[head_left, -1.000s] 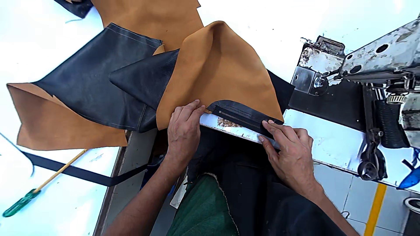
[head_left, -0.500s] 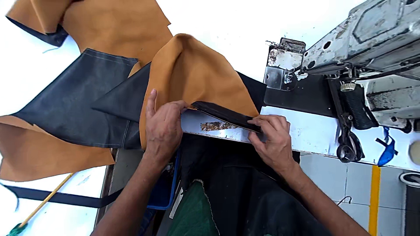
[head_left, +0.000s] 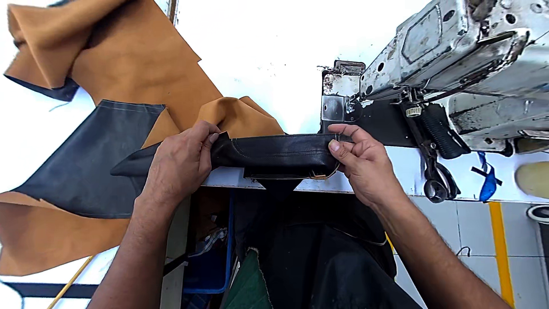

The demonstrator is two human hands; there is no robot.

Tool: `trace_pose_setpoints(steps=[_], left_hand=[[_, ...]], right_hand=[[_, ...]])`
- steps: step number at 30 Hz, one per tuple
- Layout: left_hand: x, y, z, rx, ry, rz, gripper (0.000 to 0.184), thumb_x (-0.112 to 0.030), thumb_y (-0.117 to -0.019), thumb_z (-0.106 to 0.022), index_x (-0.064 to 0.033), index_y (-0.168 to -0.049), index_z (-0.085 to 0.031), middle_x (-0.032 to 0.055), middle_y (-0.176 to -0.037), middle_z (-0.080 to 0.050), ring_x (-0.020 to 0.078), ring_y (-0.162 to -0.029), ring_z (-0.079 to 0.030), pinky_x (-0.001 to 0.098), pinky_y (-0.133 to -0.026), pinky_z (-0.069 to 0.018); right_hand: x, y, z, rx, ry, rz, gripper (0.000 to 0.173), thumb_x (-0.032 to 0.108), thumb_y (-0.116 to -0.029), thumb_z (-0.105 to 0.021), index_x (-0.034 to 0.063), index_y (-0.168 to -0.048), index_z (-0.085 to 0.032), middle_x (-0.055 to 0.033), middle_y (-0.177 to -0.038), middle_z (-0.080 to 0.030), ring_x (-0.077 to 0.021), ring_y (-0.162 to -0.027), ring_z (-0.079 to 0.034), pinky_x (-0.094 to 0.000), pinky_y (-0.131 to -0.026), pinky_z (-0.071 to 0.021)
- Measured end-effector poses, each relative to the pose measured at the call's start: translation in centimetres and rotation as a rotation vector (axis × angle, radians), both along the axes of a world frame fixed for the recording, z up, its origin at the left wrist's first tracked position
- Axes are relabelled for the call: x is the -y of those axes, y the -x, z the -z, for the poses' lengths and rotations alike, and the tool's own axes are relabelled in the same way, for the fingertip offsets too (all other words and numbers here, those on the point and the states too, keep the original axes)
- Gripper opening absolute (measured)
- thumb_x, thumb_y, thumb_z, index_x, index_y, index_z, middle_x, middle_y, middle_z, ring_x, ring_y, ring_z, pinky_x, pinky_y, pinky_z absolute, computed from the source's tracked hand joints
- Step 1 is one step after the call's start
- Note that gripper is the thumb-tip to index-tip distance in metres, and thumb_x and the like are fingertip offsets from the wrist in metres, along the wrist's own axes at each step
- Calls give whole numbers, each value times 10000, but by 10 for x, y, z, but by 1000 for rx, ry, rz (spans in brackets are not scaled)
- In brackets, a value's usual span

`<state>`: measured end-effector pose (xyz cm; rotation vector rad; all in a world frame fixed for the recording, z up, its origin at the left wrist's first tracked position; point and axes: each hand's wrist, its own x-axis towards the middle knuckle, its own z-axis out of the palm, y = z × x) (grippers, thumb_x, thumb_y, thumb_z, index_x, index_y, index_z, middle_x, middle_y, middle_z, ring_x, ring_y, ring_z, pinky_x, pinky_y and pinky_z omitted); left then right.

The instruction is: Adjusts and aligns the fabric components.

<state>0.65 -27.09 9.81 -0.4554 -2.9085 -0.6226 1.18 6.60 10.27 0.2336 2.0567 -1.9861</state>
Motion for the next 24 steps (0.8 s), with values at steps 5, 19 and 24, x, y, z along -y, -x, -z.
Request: trace_pose_setpoints(steps=[5, 19, 24], left_hand=[[-1, -3, 0, -9, -12, -20, 279, -212, -1098, -437, -50, -1146, -659, 107, -867, -684, 243, -759, -673, 439, -659, -537], [25, -43, 24, -293, -137, 113, 170, -159, -996, -609, -49, -1079, -710, 165, -1030, -679, 319, -1008, -621, 509, -977, -422], [24, -74, 69, -206, -54, 88, 196, -92, -953, -586, -114, -979, -780, 103, -1028, -711, 304, -1062, -643, 592, -1124, -316]], right_hand=[[-3, -1, 0, -8, -37, -25, 393, 45, -1038, -552, 118, -1422, -515, -83, -995, -736, -145, -842, -737, -305, -768, -622], [-15, -51, 22, -1083, -437, -35, 253, 31, -882, -726, 86, -1123, -674, -75, -1085, -753, -219, -1002, -710, -415, -903, -577], [-21, -69, 79, -1074, -446, -121, 181, 16, -868, -718, 57, -1044, -704, -94, -989, -751, -221, -957, -704, -380, -867, -582]])
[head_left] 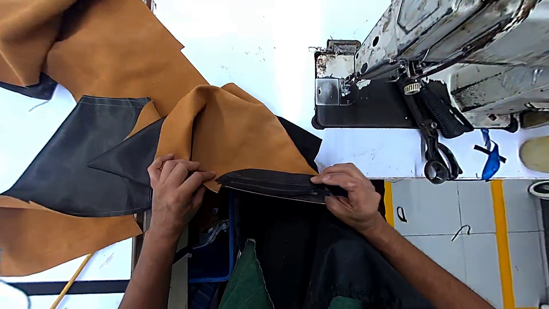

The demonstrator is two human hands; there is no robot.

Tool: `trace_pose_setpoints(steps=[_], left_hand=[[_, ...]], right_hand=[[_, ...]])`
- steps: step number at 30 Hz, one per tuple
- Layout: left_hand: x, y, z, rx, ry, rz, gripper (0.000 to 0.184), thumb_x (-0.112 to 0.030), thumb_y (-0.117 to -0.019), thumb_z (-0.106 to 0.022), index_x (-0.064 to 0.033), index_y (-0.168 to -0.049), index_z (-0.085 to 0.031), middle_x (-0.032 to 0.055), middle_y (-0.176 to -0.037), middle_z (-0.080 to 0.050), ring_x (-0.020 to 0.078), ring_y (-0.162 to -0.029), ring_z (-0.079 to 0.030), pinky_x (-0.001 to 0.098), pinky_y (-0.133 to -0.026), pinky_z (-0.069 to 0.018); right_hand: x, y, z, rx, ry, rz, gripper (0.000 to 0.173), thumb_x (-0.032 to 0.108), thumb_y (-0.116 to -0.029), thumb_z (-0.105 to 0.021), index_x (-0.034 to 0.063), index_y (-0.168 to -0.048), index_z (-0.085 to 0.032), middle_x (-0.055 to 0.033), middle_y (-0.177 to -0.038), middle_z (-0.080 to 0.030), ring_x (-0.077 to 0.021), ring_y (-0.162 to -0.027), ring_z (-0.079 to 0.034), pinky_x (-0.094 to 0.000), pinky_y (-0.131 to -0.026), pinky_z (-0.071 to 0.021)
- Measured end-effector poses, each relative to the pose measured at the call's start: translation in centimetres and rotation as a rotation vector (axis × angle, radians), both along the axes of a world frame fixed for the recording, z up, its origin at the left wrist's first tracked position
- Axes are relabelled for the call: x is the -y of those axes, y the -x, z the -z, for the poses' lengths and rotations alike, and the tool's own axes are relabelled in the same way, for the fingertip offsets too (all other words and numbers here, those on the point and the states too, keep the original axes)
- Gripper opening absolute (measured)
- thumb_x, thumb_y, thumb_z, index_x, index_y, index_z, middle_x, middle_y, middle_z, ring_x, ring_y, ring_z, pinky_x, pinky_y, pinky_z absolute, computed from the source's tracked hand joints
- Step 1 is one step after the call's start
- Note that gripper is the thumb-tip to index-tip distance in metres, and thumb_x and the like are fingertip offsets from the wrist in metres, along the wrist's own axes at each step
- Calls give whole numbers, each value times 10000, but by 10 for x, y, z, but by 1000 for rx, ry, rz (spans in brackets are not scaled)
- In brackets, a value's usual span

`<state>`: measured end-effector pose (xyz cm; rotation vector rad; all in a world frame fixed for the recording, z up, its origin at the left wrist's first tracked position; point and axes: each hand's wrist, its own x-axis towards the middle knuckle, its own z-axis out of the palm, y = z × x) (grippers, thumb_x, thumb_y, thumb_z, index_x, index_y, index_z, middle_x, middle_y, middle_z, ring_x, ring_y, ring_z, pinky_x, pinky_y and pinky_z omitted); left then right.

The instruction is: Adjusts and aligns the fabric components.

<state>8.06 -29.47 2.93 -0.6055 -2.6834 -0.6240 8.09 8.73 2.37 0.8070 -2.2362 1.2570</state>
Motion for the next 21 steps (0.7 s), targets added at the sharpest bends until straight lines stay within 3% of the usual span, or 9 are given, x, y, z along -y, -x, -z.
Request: trace_pose_setpoints(steps=[6, 14, 21], left_hand=[[-7, -9, 11, -17, -38, -62, 174, -92, -939, -619, -101, -961, -791, 104, -1032, -736, 304, -1063, -664, 592, -1139, -309], [-7, -8, 12, -38, -38, -69, 170, -91, -944, -619, -94, -965, -788, 104, -1042, -741, 305, -1065, -667, 576, -1131, -324], [-9, -9, 15, -49, -50, -94, 157, -77, -937, -637, -93, -962, -791, 99, -1040, -746, 297, -1059, -670, 571, -1132, -319]], right_hand=[[-10, -3, 11, -35, -77, -27, 114, 5, -858, -722, 30, -966, -695, -90, -923, -729, -216, -931, -696, -351, -846, -592], [-13, -5, 8, -88, -153, -68, 67, 51, -890, -722, 70, -943, -759, -91, -918, -698, -233, -942, -665, -374, -840, -563], [-14, -7, 10, -91, -140, -72, 44, 39, -871, -713, 55, -836, -692, -85, -876, -648, -226, -922, -638, -352, -834, -553]])
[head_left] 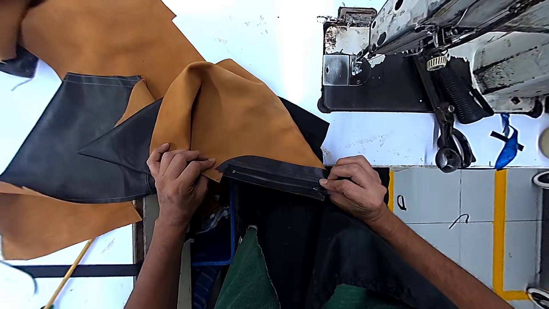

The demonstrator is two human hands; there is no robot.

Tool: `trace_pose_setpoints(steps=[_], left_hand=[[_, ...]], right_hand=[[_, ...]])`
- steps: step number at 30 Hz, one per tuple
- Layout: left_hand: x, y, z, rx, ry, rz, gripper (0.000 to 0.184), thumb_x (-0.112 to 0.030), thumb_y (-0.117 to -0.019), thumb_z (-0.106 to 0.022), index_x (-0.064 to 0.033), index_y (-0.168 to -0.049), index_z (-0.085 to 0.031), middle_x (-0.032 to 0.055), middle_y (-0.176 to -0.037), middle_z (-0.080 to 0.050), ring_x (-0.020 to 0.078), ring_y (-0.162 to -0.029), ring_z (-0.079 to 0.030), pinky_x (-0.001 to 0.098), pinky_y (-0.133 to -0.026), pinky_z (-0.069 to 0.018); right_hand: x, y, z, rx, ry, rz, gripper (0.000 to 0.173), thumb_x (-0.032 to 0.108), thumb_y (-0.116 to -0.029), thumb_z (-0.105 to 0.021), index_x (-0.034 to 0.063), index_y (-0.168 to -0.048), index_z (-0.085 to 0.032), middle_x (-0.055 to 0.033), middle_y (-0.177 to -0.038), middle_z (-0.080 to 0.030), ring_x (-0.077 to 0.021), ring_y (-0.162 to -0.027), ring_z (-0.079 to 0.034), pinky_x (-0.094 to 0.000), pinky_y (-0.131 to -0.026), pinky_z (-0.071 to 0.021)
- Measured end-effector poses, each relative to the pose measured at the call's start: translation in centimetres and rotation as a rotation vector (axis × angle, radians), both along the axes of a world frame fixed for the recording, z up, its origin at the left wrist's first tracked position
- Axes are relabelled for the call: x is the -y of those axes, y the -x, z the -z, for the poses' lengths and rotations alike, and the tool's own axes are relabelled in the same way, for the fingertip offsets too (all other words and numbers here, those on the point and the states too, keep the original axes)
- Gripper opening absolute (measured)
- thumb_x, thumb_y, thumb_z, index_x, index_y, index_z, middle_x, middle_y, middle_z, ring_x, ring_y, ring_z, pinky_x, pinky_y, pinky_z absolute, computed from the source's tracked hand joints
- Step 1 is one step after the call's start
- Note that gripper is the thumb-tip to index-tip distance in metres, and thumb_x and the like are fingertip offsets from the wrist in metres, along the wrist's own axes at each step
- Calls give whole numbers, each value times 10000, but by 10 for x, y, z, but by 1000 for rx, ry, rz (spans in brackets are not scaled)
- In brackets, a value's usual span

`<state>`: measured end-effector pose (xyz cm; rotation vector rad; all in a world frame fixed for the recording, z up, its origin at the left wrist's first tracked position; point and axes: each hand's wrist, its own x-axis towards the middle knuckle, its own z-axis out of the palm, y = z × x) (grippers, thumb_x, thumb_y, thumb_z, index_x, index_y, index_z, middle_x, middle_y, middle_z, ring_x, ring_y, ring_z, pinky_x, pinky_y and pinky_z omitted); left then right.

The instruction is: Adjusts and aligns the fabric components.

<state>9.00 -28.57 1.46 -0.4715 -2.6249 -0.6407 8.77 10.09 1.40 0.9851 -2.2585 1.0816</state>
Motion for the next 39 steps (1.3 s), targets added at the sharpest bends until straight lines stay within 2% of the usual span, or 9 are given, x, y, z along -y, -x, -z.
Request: trace_pose_setpoints(steps=[6, 17, 31, 36, 39], left_hand=[[-2, 0, 1, -17, -8, -15, 151, -72, -931, -641, -92, -956, -788, 95, -1033, -749, 294, -1054, -672, 564, -1133, -320], [-5, -1, 6, -72, -37, -37, 136, -50, -916, -653, -84, -928, -785, 97, -1008, -751, 293, -1036, -677, 563, -1125, -332], [-6, -5, 18, -174, -44, -64, 138, -38, -911, -665, -94, -943, -787, 91, -1008, -746, 288, -1026, -679, 586, -1128, -336], [-8, -7, 24, -228, -50, -96, 122, -42, -914, -679, -99, -938, -784, 82, -1006, -743, 281, -1031, -676, 591, -1141, -318], [-9, -7, 27, -251, -46, -114, 121, -41, -912, -686, -109, -932, -785, 69, -1005, -742, 271, -1031, -675, 596, -1149, -310]], right_hand=[[0, 0, 2, -1, 4, 19, 108, 27, -851, -712, 54, -779, -636, -79, -840, -632, -227, -897, -638, -350, -824, -557], [-1, 0, 4, 2, -3, 16, 158, 26, -833, -719, 44, -723, -607, -92, -796, -622, -240, -858, -637, -349, -802, -556], [-2, 0, 7, 0, -21, -14, 155, 14, -851, -702, 36, -730, -608, -98, -793, -626, -240, -841, -636, -356, -796, -555], [-2, 2, 11, -7, -55, -46, 191, 6, -855, -687, 38, -691, -595, -101, -775, -635, -252, -837, -641, -358, -785, -552], [-3, 3, 13, 13, -81, -61, 171, 2, -857, -678, 35, -698, -623, -103, -779, -650, -255, -843, -644, -357, -780, -543]])
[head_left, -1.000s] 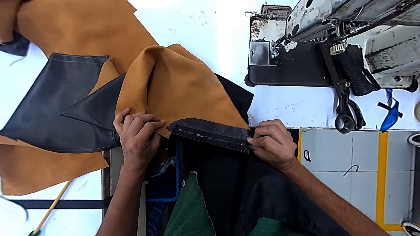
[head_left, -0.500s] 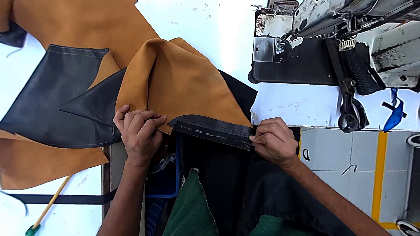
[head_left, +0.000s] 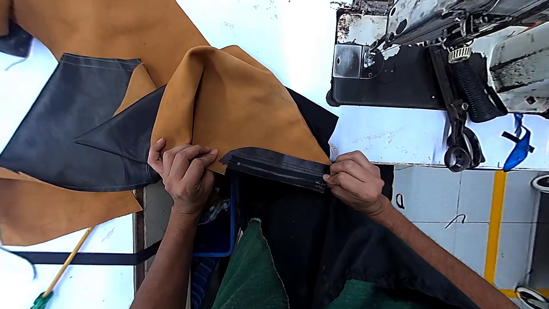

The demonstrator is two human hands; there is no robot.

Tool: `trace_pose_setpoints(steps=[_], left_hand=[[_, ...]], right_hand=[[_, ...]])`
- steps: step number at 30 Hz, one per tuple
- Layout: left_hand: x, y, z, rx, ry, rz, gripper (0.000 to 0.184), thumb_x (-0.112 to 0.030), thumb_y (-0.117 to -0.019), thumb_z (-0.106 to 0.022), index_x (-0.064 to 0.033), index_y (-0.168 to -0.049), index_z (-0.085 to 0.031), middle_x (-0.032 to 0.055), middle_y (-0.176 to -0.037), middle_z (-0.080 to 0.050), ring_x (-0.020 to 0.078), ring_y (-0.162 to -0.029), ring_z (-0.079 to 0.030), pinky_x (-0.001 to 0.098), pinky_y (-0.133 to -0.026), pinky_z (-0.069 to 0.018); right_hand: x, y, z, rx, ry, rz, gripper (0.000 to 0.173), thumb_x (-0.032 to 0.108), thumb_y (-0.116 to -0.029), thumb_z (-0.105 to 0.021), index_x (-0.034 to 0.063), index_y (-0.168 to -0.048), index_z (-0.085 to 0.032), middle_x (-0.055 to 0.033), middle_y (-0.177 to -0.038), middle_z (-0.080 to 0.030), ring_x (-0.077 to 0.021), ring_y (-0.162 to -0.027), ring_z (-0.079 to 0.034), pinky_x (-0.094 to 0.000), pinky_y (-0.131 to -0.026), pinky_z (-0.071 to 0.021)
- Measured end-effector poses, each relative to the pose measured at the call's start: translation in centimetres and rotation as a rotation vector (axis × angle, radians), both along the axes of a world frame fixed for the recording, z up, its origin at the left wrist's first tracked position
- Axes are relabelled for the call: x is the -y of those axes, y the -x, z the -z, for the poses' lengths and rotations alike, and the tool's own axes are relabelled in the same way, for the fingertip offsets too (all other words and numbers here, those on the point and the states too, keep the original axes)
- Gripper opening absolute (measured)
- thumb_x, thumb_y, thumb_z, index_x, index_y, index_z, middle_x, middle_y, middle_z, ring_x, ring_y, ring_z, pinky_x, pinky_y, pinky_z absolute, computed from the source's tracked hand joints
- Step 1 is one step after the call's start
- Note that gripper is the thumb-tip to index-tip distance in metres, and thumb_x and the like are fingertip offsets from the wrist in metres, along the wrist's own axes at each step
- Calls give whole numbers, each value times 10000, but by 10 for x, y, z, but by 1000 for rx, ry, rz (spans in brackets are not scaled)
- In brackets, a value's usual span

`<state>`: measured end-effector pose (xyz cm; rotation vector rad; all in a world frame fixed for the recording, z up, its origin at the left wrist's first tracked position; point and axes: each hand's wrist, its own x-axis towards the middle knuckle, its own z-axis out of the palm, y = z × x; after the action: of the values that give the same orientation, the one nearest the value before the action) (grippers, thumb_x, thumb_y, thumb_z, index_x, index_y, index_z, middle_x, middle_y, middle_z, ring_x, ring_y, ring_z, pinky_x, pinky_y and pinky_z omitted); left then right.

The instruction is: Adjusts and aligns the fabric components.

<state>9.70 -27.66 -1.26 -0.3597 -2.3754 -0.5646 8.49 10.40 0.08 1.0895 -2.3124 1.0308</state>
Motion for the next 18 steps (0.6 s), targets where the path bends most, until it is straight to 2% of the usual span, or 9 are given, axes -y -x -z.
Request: trace_pose_setpoints(steps=[4, 6, 7, 9, 10, 12, 14, 16, 18], left_hand=[[-16, -12, -13, 53, 28, -163, 193, -66, -931, -667, -150, -1062, -781, 107, -1196, -707, 327, -1201, -618, 642, -1166, -270], [-40, -35, -26, 137, -54, -262, 253, -105, -925, -671, -83, -1176, -699, 192, -1298, -602, 389, -1283, -519, 600, -1141, -317], [-51, -48, -29, 183, -163, -283, 298, -113, -903, -675, -28, -1186, -643, 204, -1284, -578, 358, -1260, -516, 521, -1099, -384], [-73, -72, -30, 430, -528, -270, 443, -134, -891, -679, -2, -1265, -480, 95, -1253, -551, 157, -1158, -577, 324, -977, -518], [-80, -77, -32, 612, -779, -251, 489, -154, -915, -693, -12, -1308, -438, 52, -1216, -580, 114, -1076, -633, 308, -910, -570], [-87, -68, -37, 933, -1333, -272, 500, -171, -957, -700, -23, -1365, -452, 105, -1212, -663, 209, -1051, -707, 404, -923, -606], [-93, -49, -40, 962, -1761, -306, 376, -123, -1004, -642, -9, -1330, -493, 182, -1244, -664, 302, -1107, -702, 476, -998, -578], [-97, -35, -47, 892, -1910, -295, 281, -100, -1028, -606, 9, -1276, -533, 213, -1211, -685, 336, -1079, -718, 507, -987, -585], [-100, -28, -54, 852, -1913, -302, 229, -79, -1031, -593, 18, -1236, -560, 211, -1159, -706, 330, -1021, -741, 500, -943, -609]], right_hand=[[0, 1, 2, 36, -41, 6, 162, -2, -854, -682, 34, -702, -638, -101, -793, -664, -256, -849, -654, -357, -764, -552], [0, 2, 1, 58, -51, 11, 169, 0, -861, -676, 35, -702, -629, -107, -799, -655, -246, -817, -655, -338, -700, -554], [0, 2, 0, 76, -57, 17, 161, 3, -867, -666, 37, -713, -634, -112, -809, -654, -233, -798, -653, -323, -666, -547], [2, -1, -4, 167, -56, 65, 86, 5, -861, -655, 29, -791, -699, -116, -857, -670, -190, -793, -658, -285, -665, -555], [3, -4, -7, 251, -38, 120, 58, 6, -844, -668, 18, -849, -724, -112, -896, -686, -160, -803, -667, -265, -689, -571], [8, -11, -15, 513, 57, 286, 166, 31, -811, -731, 10, -970, -692, -76, -936, -689, -103, -743, -652, -238, -641, -575], [13, -17, -31, 849, 188, 436, 351, 45, -792, -785, 66, -1105, -627, -38, -1008, -707, -114, -718, -695, -265, -615, -627], [14, -15, -52, 1202, 370, 474, 345, -10, -915, -661, 42, -1253, -618, -82, -1124, -719, -211, -852, -752, -379, -761, -672], [14, -11, -64, 1446, 583, 451, 304, 32, -1017, -517, 2, -1309, -595, -138, -1108, -722, -250, -918, -749, -435, -855, -641]])
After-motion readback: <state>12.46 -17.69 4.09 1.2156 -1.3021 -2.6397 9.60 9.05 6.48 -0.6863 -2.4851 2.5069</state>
